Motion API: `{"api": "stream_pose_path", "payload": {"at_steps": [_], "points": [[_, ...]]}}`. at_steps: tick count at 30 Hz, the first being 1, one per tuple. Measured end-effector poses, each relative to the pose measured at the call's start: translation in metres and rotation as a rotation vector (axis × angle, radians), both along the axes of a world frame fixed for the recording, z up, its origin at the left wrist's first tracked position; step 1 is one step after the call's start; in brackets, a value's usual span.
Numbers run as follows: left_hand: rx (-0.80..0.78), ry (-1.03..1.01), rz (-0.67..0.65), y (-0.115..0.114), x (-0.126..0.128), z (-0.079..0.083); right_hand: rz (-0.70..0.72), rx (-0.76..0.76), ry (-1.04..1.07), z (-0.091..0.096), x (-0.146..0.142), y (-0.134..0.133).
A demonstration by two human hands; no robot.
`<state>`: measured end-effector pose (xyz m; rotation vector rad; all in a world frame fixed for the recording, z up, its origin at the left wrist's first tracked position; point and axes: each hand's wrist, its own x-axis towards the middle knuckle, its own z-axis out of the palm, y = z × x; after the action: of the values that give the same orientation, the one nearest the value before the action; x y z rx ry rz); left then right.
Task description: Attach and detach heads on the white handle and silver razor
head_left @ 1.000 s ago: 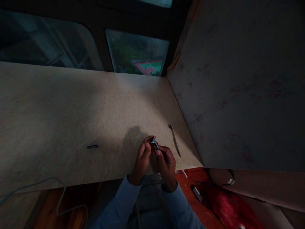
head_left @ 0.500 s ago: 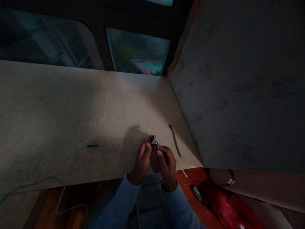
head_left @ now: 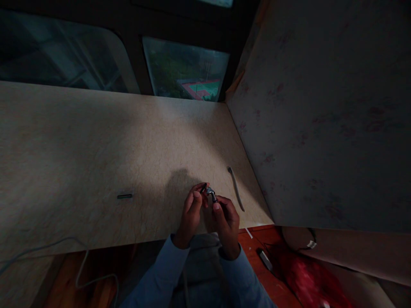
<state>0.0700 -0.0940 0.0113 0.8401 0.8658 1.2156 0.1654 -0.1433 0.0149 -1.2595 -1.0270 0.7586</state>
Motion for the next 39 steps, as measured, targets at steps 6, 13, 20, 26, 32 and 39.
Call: {"api": "stream_pose_path", "payload": {"at_steps": [6, 13, 20, 26, 32, 39], "points": [[-0.062, -0.079, -0.039, 0.000, -0.001, 0.002, 0.001, -0.016, -0.082, -0.006, 0.000, -0.001], [-0.066, -0.086, -0.032, 0.000, 0.001, 0.002, 0.014, -0.009, -0.144, -0.007, 0.002, -0.001], [-0.081, -0.075, -0.004, -0.001, 0.003, 0.002, 0.027, 0.006, -0.161, -0.007, 0.002, -0.001], [-0.062, -0.047, -0.002, -0.002, 0.003, 0.002, 0.027, 0.019, -0.167, -0.007, 0.002, -0.001], [-0.030, 0.025, -0.010, -0.003, 0.001, 0.003, 0.030, 0.007, -0.147, -0.008, 0.003, -0.001], [0.007, 0.080, -0.029, -0.006, 0.003, 0.003, 0.037, 0.007, -0.137, -0.011, 0.004, -0.002]]}}
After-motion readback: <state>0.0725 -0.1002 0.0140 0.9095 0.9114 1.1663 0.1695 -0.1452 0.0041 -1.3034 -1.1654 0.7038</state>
